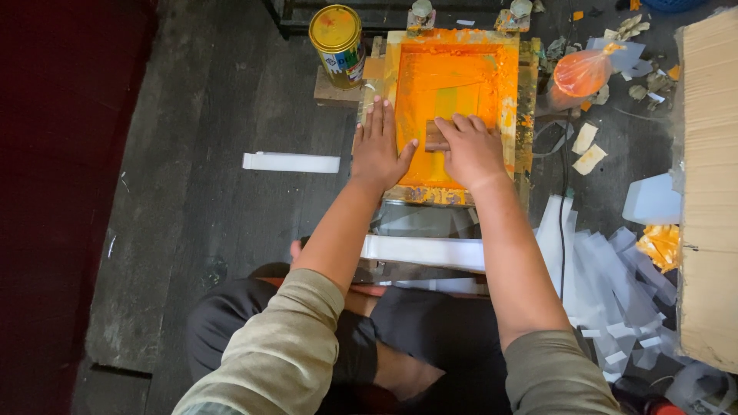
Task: The person sits on the floor and handles a white strip of material, placing it on a wooden frame. They use a squeegee to spread orange ink across the screen, then remove the strip and place it on the floor.
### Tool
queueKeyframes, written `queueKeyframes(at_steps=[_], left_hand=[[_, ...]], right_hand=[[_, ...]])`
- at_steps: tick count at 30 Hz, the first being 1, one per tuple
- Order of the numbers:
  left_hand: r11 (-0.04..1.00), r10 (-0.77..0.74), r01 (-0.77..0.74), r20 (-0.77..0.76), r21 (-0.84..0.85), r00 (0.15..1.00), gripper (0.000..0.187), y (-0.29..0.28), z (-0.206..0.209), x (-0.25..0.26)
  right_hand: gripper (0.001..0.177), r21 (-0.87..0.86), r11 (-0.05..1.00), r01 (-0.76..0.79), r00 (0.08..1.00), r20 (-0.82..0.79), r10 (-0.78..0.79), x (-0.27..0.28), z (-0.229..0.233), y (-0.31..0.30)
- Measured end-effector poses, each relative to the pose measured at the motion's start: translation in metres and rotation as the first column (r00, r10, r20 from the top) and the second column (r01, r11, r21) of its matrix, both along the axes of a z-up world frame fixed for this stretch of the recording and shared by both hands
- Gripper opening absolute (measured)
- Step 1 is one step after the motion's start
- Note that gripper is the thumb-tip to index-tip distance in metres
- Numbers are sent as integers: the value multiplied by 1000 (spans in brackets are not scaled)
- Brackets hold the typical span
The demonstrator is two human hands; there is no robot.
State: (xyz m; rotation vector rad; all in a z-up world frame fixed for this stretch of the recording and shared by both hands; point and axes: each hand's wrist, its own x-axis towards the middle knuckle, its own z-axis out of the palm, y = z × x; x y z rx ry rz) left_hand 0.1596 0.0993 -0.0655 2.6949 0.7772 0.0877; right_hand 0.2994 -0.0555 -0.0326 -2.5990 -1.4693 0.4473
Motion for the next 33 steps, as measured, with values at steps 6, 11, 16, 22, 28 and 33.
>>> queueKeyframes(at_steps=[6, 11, 16, 22, 28, 33], left_hand=[[1000, 0, 0, 7, 13, 1000, 88, 0, -2, 0], [1000, 1, -2, 29, 13, 1000, 86, -1, -2, -2], [998, 17, -16, -17, 57, 1000, 90, -9, -4, -7], [1000, 7, -5, -79, 20, 997, 91, -32, 6, -46], [999, -43, 45, -211, 3, 976, 86, -54, 20, -86], [997, -48, 64, -277, 48, 960, 84, -67, 19, -102]], right_hand=[[61, -3, 1000, 5, 1000, 19, -5, -1, -1, 0], [61, -9, 1000, 3, 1000, 8, -3, 1, -4, 2], [62, -34, 999, 11, 998, 60, -9, -1, -9, 0], [60, -59, 998, 2, 999, 48, 1, -4, -18, -6], [64, -167, 985, -42, 997, -63, 32, -34, 25, -25], [56, -237, 971, -4, 974, -221, -50, -64, 91, -40]])
